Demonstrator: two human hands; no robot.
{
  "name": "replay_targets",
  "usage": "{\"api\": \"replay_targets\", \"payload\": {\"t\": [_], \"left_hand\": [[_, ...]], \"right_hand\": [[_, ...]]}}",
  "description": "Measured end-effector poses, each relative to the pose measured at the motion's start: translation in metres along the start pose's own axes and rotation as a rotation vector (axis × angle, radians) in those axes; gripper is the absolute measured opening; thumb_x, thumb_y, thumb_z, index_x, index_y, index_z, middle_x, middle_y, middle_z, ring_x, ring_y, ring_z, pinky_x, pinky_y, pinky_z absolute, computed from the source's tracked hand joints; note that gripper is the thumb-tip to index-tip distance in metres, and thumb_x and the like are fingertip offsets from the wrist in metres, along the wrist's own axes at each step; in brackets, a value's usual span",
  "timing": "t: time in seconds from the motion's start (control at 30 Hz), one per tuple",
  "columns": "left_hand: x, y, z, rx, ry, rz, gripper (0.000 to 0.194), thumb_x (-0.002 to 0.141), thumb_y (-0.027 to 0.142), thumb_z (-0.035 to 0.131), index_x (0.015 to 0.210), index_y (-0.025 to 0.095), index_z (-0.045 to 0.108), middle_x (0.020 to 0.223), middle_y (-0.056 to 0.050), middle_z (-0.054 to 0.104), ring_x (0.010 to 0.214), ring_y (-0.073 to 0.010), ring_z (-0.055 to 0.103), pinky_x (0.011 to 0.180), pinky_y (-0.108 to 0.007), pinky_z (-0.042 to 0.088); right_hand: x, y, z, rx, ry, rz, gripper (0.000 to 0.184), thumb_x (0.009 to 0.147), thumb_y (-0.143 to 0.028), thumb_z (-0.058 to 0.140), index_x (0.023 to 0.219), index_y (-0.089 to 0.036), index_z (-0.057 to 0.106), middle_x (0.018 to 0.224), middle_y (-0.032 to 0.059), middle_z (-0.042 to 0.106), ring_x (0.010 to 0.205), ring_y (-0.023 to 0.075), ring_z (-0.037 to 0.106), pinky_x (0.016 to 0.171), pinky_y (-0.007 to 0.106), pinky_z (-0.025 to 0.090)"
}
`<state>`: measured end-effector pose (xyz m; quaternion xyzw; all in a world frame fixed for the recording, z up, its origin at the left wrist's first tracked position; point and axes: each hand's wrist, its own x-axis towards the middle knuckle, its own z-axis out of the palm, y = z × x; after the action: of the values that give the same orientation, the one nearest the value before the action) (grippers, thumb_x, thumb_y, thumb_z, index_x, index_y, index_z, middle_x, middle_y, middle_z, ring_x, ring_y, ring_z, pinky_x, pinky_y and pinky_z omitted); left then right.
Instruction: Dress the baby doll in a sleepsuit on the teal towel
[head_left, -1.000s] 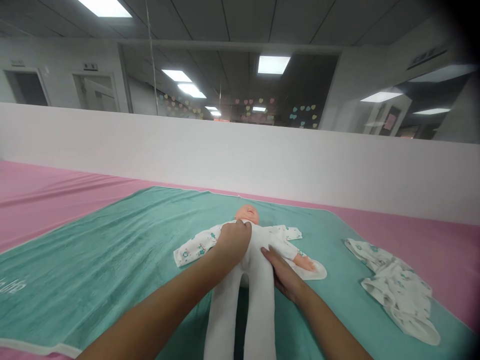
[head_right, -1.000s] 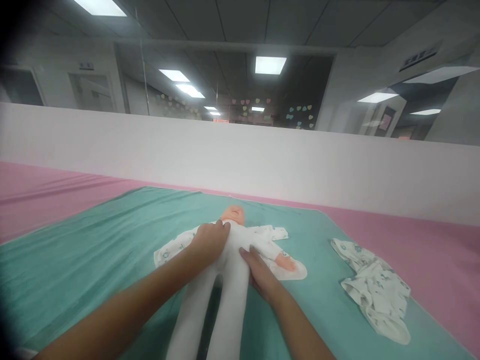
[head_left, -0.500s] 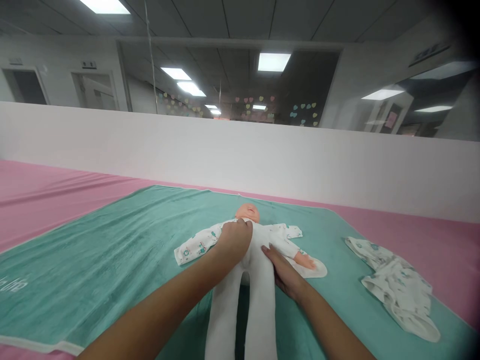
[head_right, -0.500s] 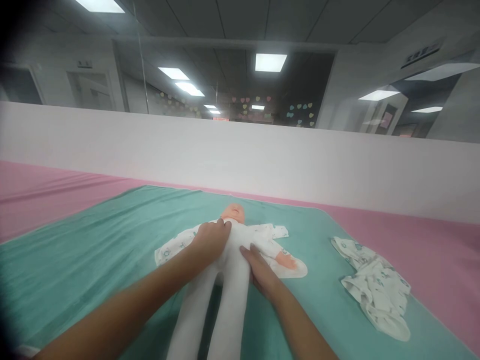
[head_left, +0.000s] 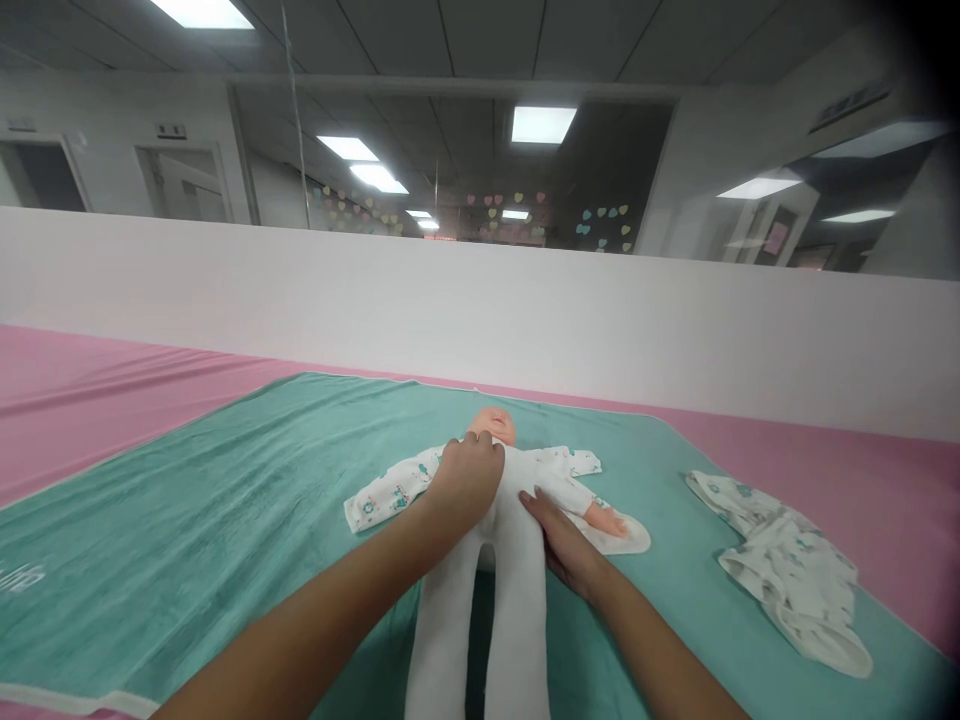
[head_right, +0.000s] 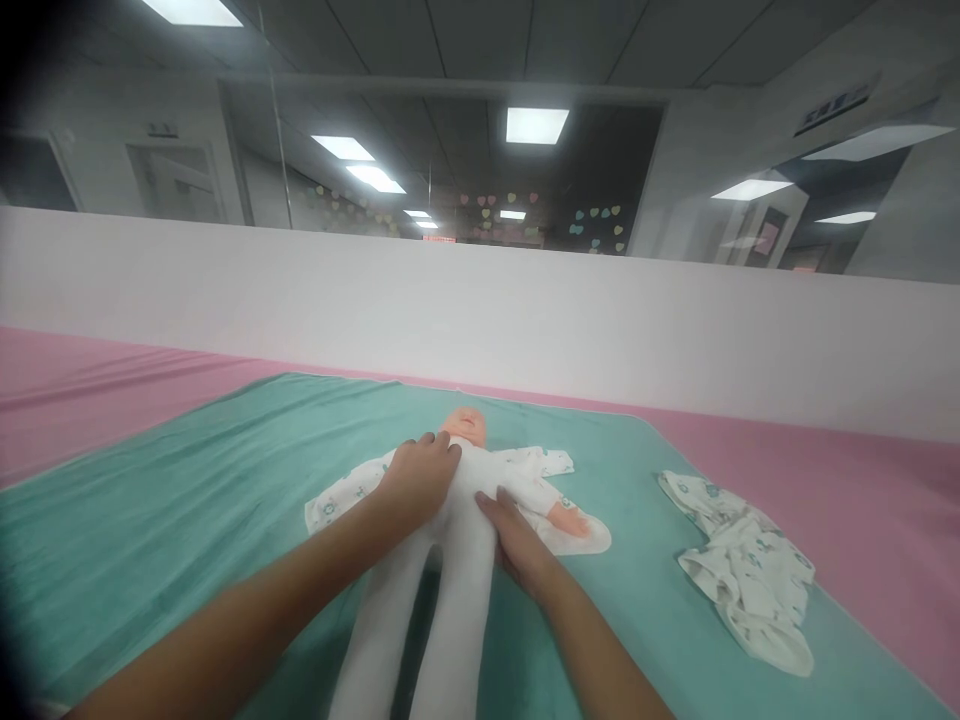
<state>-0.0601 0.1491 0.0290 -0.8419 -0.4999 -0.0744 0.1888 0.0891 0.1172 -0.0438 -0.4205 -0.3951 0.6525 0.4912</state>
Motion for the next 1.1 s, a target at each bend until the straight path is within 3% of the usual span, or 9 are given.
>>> {"api": "replay_targets", "payload": {"t": [0.3,0.63,1.1], "left_hand": [[-0.004,0.005,-0.002,-0.041,-0.095,0.077,0.026,0.068,0.008,0.053,0.092,0.015,0.046,0.073,-0.005,0.055,0.061,-0.0189,0.055,0.052,-0.028,0.04],[-0.009,0.01,-0.021,-0.063,-0.162,0.099,0.022,0.072,0.013,0.053,0.093,0.014,0.047,0.08,-0.008,0.057,0.072,-0.0237,0.059,0.057,-0.032,0.044],[-0.009,0.016,-0.005,-0.045,-0.106,0.155,0.028,0.071,0.018,0.057,0.096,0.014,0.046,0.082,-0.01,0.055,0.075,-0.0232,0.057,0.06,-0.032,0.041]], "right_hand": [[-0.005,-0.005,0.006,0.001,0.025,0.018,0.049,0.075,-0.045,0.061,0.119,-0.025,0.051,0.109,0.0057,0.064,0.093,0.0212,0.062,0.083,0.039,0.051],[-0.003,-0.004,0.007,0.02,0.008,-0.016,0.048,0.076,-0.043,0.06,0.119,-0.025,0.049,0.107,0.0055,0.065,0.094,0.0212,0.062,0.082,0.038,0.051],[-0.003,-0.003,0.006,-0.001,-0.014,-0.028,0.046,0.076,-0.047,0.059,0.116,-0.024,0.051,0.109,0.0063,0.064,0.089,0.0214,0.062,0.078,0.037,0.051]]}}
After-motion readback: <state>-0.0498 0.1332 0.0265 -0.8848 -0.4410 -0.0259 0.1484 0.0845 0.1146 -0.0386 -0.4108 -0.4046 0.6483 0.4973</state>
